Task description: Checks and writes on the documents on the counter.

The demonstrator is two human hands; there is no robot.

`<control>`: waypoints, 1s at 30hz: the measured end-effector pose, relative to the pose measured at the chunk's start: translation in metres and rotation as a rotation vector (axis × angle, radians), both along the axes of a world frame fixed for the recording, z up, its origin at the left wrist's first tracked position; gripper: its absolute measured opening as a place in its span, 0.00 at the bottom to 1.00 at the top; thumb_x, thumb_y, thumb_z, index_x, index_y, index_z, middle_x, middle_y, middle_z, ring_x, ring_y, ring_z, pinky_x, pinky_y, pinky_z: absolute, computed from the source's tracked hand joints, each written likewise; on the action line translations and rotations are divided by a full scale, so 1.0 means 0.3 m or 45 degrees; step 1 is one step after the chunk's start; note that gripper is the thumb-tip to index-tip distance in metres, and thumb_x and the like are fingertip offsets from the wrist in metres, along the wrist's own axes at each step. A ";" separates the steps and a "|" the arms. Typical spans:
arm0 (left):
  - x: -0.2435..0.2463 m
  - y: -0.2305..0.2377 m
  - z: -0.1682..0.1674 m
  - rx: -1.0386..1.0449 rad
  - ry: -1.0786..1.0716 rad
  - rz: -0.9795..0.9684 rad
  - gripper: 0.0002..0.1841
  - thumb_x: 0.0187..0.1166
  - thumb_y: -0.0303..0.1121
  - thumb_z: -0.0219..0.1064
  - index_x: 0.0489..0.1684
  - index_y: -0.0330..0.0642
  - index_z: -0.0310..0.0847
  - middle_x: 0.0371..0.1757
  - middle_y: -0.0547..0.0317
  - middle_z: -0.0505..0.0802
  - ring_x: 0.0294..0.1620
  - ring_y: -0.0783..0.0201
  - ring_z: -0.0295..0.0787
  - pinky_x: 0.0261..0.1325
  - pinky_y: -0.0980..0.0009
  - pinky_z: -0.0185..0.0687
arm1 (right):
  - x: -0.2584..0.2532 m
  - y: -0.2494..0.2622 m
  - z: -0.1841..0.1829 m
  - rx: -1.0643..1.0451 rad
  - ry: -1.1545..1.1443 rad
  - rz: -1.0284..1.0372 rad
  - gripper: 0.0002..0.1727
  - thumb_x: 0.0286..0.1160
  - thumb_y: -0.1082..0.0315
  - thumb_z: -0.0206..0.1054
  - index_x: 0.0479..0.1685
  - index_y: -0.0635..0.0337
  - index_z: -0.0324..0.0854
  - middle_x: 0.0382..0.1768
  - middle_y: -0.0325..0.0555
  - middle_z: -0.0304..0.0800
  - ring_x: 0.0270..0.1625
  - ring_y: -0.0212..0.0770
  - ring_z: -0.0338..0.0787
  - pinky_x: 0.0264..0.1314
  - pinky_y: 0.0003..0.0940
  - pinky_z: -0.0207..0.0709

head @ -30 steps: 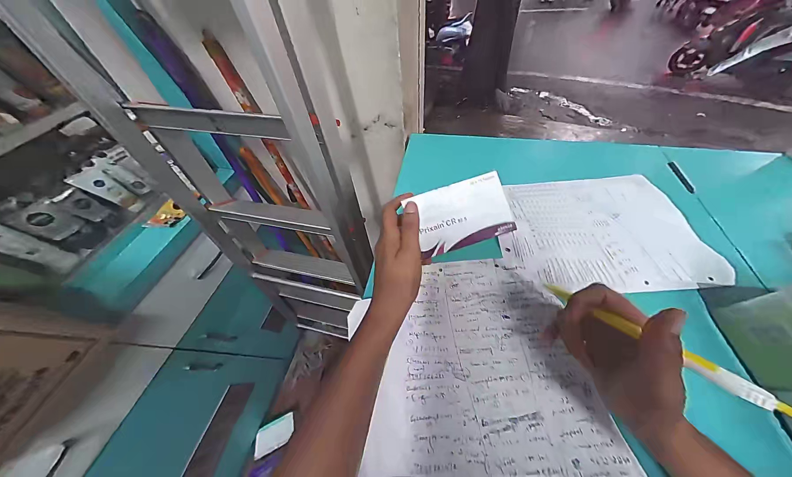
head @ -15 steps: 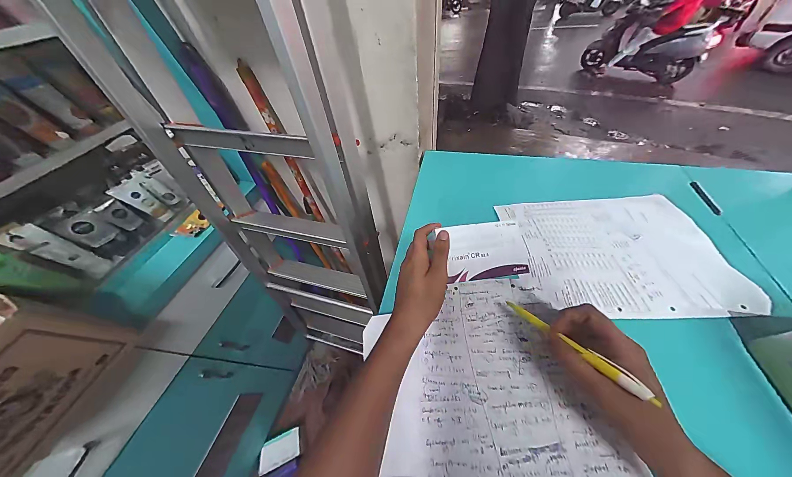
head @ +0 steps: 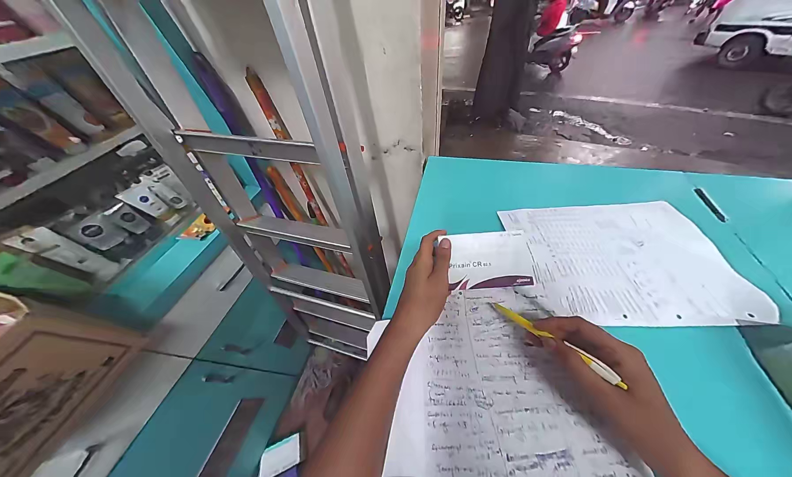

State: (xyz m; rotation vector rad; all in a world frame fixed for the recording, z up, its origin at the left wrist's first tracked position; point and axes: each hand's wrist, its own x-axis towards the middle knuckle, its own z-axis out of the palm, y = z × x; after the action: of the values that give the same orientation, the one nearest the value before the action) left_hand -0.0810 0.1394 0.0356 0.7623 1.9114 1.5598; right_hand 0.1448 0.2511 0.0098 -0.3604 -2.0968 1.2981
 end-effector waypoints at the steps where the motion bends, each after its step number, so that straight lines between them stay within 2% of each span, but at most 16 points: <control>1: 0.000 0.001 -0.001 -0.004 0.008 -0.007 0.25 0.96 0.45 0.42 0.83 0.43 0.66 0.61 0.43 0.87 0.54 0.60 0.91 0.53 0.60 0.90 | 0.000 0.001 -0.002 0.004 0.001 0.003 0.11 0.80 0.64 0.63 0.49 0.57 0.89 0.41 0.33 0.96 0.43 0.25 0.93 0.48 0.20 0.88; 7: -0.002 0.000 -0.003 -0.019 0.004 -0.014 0.25 0.96 0.46 0.41 0.83 0.43 0.65 0.61 0.42 0.87 0.53 0.59 0.92 0.51 0.60 0.91 | -0.002 0.000 -0.001 -0.009 0.002 -0.034 0.08 0.78 0.64 0.66 0.46 0.55 0.87 0.35 0.31 0.94 0.37 0.24 0.92 0.41 0.19 0.87; 21: -0.004 0.002 -0.002 -0.043 0.027 -0.006 0.25 0.96 0.46 0.41 0.83 0.43 0.65 0.59 0.42 0.87 0.49 0.58 0.91 0.48 0.61 0.90 | -0.002 -0.008 0.010 -0.045 0.069 -0.083 0.08 0.81 0.62 0.66 0.40 0.53 0.88 0.33 0.27 0.94 0.36 0.21 0.92 0.42 0.18 0.88; 26: -0.004 0.002 -0.003 -0.048 0.051 -0.002 0.25 0.96 0.46 0.42 0.83 0.44 0.66 0.60 0.41 0.87 0.52 0.57 0.91 0.51 0.60 0.89 | 0.001 -0.004 0.005 -0.044 0.075 -0.100 0.08 0.80 0.62 0.66 0.37 0.53 0.89 0.32 0.27 0.94 0.34 0.20 0.91 0.39 0.17 0.87; 30: -0.004 0.004 -0.005 -0.049 0.050 0.000 0.25 0.96 0.46 0.41 0.83 0.44 0.66 0.59 0.43 0.87 0.51 0.59 0.91 0.50 0.61 0.89 | 0.002 -0.002 0.003 -0.024 0.077 -0.099 0.09 0.80 0.62 0.66 0.37 0.54 0.89 0.33 0.27 0.94 0.35 0.19 0.91 0.39 0.15 0.86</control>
State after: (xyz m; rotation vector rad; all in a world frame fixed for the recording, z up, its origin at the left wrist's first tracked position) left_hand -0.0822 0.1405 0.0341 0.7824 1.9635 1.5143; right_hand 0.1455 0.2504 0.0106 -0.4018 -2.0017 1.2685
